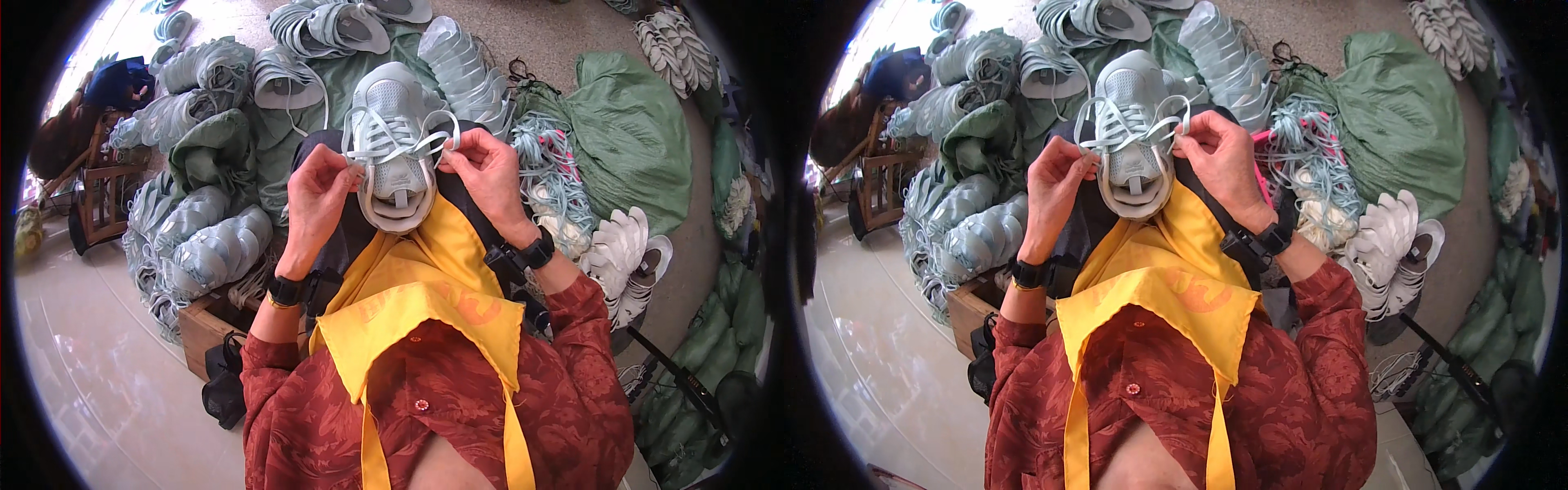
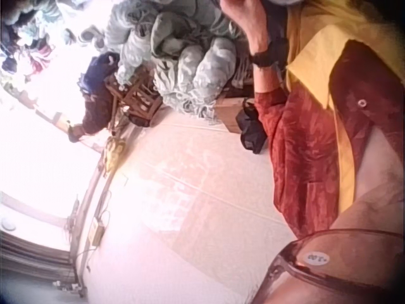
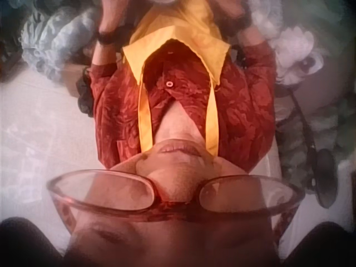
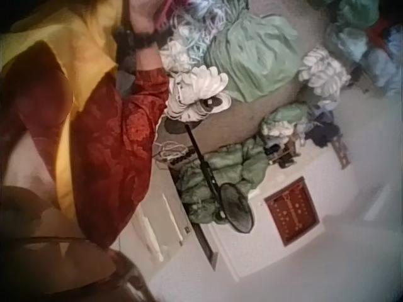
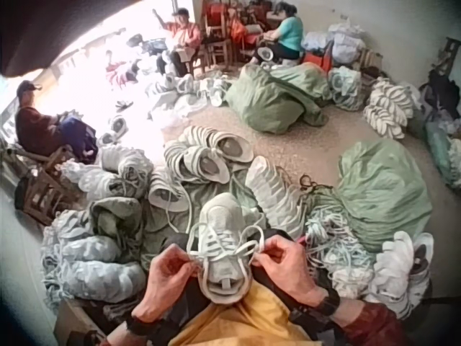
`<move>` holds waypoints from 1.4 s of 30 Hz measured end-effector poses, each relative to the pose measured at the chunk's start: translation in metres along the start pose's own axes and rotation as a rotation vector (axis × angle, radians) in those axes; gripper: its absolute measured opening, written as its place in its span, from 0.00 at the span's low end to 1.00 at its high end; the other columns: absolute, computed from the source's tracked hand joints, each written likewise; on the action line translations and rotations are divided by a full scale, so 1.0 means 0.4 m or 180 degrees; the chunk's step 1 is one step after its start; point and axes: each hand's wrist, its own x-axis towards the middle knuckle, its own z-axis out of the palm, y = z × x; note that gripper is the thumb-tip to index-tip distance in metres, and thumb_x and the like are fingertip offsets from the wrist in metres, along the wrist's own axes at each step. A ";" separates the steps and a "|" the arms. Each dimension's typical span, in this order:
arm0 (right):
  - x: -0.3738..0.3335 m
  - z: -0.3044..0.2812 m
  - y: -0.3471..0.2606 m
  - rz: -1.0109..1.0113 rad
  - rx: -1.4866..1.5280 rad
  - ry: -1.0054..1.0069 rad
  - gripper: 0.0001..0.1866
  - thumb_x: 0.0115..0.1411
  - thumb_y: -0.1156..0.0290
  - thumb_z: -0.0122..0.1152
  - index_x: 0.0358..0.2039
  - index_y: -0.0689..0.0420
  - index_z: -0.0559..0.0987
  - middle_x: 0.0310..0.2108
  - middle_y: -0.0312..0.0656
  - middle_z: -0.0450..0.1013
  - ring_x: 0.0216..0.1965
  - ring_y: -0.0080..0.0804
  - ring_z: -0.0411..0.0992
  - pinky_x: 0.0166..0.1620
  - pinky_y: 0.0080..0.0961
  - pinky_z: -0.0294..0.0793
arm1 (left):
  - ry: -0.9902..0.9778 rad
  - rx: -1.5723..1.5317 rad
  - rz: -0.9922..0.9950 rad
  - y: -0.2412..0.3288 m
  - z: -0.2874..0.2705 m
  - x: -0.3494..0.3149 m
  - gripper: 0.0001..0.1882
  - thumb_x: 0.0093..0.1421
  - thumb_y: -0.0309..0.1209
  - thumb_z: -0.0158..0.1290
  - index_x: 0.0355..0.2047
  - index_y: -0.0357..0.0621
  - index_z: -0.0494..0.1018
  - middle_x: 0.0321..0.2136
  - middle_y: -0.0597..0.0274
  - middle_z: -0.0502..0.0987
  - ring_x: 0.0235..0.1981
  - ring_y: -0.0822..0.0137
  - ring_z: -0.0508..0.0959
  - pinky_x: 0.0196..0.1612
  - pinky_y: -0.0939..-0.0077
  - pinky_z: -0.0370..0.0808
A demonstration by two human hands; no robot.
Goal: The person threads a white shoelace through the eyelets of a light-colored sneaker held on their lap. They repeatedly pull the laces to tighten them and adjust the fit, working on the shoe one at a time.
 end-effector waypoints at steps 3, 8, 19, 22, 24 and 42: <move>0.003 0.005 0.003 -0.0034 0.0042 -0.0013 0.01 0.64 0.82 0.60 0.37 0.65 0.78 0.34 0.38 0.80 0.37 0.22 0.80 0.43 0.21 0.83 | 0.0045 -0.0071 0.0028 0.009 0.008 -0.001 0.04 0.67 0.18 0.53 0.34 0.37 0.69 0.32 0.63 0.81 0.33 0.78 0.80 0.39 0.82 0.78; 0.000 0.002 0.009 -0.0073 -0.0008 -0.0083 0.02 0.63 0.83 0.62 0.36 0.65 0.78 0.34 0.38 0.80 0.37 0.22 0.80 0.44 0.21 0.82 | 0.0058 -0.0082 0.0013 0.005 0.007 0.000 0.05 0.67 0.19 0.53 0.34 0.37 0.69 0.32 0.63 0.81 0.33 0.78 0.80 0.39 0.82 0.78; -0.032 0.021 -0.028 -0.0964 -0.1606 0.0107 0.05 0.59 0.82 0.67 0.34 0.63 0.78 0.30 0.39 0.80 0.32 0.20 0.80 0.36 0.23 0.79 | 0.0118 -0.0159 0.0022 -0.004 0.009 -0.005 0.05 0.67 0.19 0.54 0.33 0.36 0.69 0.31 0.62 0.81 0.32 0.77 0.80 0.39 0.81 0.79; -0.032 0.027 -0.020 -0.0657 -0.1285 0.0059 0.05 0.58 0.83 0.66 0.32 0.63 0.77 0.28 0.42 0.80 0.30 0.27 0.81 0.35 0.23 0.78 | 0.0138 -0.0161 0.0005 -0.006 0.008 -0.003 0.05 0.66 0.18 0.54 0.33 0.37 0.69 0.31 0.62 0.81 0.32 0.76 0.80 0.39 0.81 0.79; -0.033 0.031 -0.028 -0.0551 -0.1201 0.0006 0.05 0.57 0.83 0.66 0.32 0.64 0.77 0.29 0.44 0.80 0.30 0.31 0.82 0.35 0.24 0.78 | 0.0151 -0.0090 0.0035 -0.004 0.010 -0.004 0.05 0.65 0.18 0.54 0.33 0.37 0.69 0.31 0.62 0.81 0.32 0.76 0.81 0.38 0.80 0.79; -0.022 0.002 -0.021 0.0136 -0.0709 -0.0271 0.08 0.62 0.76 0.68 0.37 0.65 0.77 0.32 0.37 0.80 0.31 0.18 0.78 0.38 0.17 0.80 | 0.0287 0.0029 0.0056 -0.022 0.002 -0.009 0.03 0.64 0.17 0.54 0.34 0.36 0.71 0.32 0.63 0.80 0.35 0.74 0.82 0.41 0.79 0.82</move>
